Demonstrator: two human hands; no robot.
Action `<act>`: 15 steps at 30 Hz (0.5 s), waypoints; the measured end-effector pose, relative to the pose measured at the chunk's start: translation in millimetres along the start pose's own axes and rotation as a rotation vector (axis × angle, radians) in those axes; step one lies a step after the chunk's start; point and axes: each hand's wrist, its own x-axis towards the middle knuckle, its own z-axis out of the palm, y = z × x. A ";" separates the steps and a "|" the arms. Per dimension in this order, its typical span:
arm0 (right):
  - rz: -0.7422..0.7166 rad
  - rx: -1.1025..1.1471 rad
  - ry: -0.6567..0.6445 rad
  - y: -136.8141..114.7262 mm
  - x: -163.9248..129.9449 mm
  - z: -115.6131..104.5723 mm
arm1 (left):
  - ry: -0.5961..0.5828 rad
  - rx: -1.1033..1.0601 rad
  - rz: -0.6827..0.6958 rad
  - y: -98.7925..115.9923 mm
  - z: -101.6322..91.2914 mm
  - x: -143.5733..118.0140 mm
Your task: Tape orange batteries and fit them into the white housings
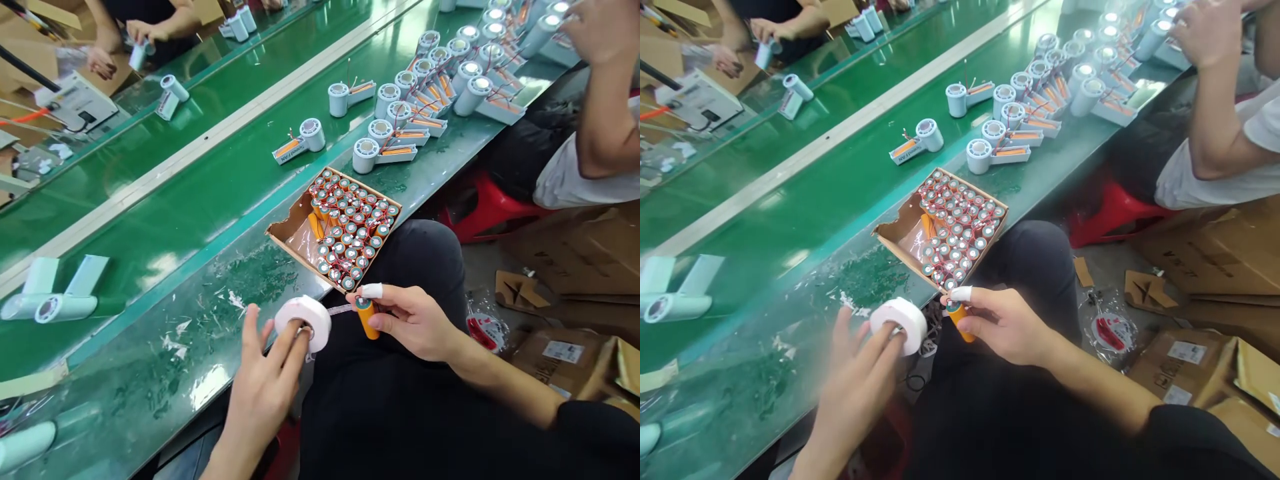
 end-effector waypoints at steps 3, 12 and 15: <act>0.037 -0.149 0.017 -1.4 1.8 4.2 | -0.069 0.100 0.125 11.3 8.4 12.8; 0.037 -0.426 -0.055 -15.1 6.4 1.6 | -0.097 0.229 0.365 20.2 12.2 29.5; 0.106 -0.372 -0.030 -14.6 5.0 -3.0 | -0.091 0.181 0.346 24.7 11.4 30.0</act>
